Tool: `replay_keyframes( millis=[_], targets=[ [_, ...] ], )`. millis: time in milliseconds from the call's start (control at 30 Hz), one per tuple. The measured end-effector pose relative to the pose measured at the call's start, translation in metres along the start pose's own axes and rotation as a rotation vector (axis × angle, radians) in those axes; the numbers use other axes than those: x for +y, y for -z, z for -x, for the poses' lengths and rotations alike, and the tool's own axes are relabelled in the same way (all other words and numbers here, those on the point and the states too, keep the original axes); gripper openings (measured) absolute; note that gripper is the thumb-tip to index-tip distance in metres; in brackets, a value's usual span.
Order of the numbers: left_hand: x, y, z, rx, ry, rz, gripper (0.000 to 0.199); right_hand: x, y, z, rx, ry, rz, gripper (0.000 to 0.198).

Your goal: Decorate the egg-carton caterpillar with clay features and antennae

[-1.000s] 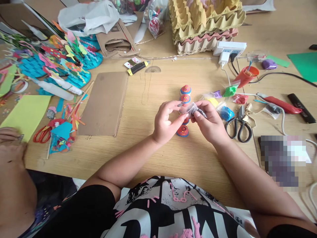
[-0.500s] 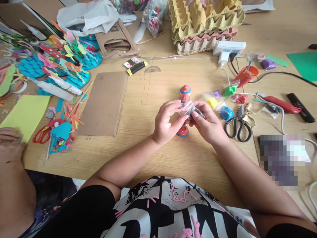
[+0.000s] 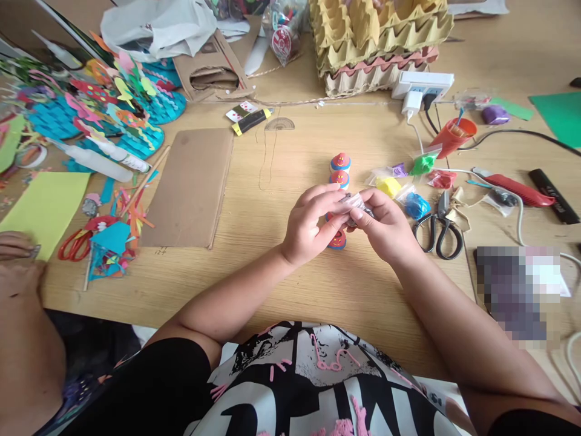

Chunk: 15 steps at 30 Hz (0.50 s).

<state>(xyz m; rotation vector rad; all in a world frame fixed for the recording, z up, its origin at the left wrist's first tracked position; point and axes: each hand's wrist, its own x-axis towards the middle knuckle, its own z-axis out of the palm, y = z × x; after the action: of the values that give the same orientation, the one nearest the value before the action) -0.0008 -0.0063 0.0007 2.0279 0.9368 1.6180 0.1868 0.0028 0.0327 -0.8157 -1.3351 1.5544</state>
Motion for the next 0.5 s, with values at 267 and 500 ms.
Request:
replay_keyframes(
  millis=[267,500],
  targets=[
    [0.0055,-0.0041,-0.0038,0.062,0.211,0.087,0.068,0.0046,0.0023,-0.0021,0.104,0.162,0.058,0.018],
    [0.0076,-0.0061,-0.0037,0.045,0.24,0.182,0.053,0.0015,0.0009,0.0009,0.153,0.167,0.14,0.022]
  ],
)
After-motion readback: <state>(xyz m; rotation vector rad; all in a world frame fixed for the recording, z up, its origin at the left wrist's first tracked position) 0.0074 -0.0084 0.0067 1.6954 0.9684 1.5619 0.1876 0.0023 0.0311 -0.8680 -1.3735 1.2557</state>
